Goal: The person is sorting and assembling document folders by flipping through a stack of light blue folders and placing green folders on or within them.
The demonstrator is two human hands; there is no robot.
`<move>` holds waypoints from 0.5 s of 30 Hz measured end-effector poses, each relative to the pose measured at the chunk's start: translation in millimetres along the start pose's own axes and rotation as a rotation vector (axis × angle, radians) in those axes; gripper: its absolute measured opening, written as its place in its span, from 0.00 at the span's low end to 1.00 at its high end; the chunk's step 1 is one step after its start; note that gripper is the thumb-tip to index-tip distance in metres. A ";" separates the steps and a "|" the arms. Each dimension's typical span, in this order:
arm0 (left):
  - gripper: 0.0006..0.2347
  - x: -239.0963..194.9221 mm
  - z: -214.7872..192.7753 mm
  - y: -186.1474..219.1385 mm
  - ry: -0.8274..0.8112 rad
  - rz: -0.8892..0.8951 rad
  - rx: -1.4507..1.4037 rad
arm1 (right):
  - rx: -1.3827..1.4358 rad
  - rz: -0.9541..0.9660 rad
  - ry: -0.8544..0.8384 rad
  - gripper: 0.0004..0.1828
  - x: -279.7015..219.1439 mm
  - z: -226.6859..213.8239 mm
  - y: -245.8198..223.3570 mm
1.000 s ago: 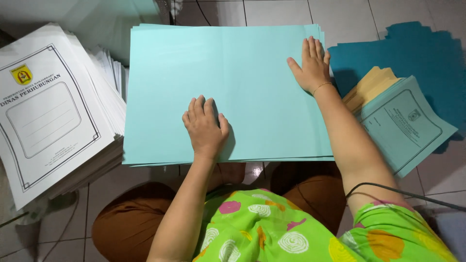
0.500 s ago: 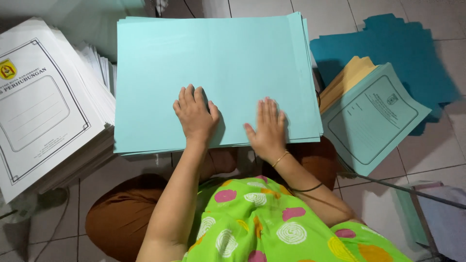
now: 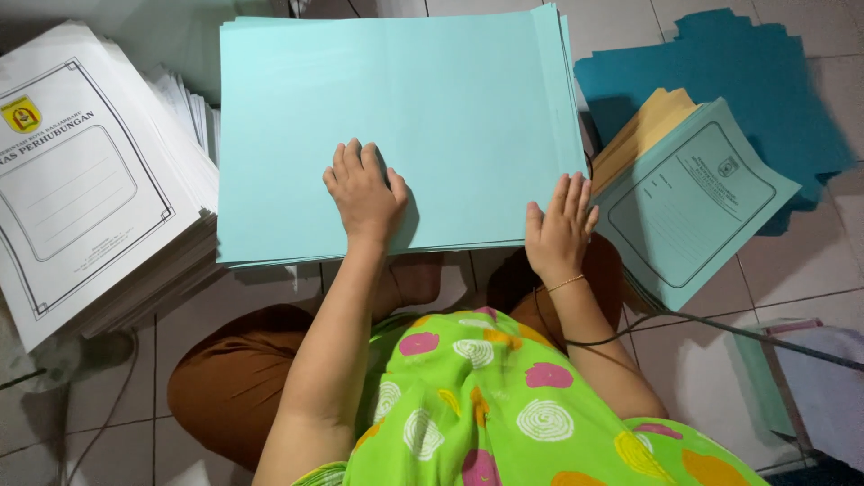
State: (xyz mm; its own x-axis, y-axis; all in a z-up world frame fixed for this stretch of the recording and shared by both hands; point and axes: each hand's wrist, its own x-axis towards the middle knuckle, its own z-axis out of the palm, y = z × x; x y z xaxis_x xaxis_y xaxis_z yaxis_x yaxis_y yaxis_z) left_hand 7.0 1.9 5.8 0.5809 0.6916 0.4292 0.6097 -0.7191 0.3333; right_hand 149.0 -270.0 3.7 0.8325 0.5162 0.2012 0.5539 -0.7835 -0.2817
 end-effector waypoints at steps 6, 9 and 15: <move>0.20 -0.6 -3.2 1.2 -0.002 0.001 -0.004 | 0.101 -0.425 -0.099 0.41 -12.5 22.6 -99.2; 0.20 -0.4 -1.2 -1.9 0.000 0.003 -0.031 | 0.147 -0.571 -0.226 0.39 -26.8 23.7 -130.7; 0.20 -2.9 -0.7 -3.8 0.030 0.036 -0.024 | 0.107 -0.353 -0.135 0.38 -12.5 4.8 -61.3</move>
State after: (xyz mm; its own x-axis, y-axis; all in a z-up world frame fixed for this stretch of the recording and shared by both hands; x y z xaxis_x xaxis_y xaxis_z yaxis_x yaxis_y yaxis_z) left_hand 2.6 2.6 3.9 0.5861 0.6628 0.4661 0.5751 -0.7455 0.3370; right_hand 104.7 -226.8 13.9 0.5805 0.7941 0.1801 0.7989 -0.5127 -0.3144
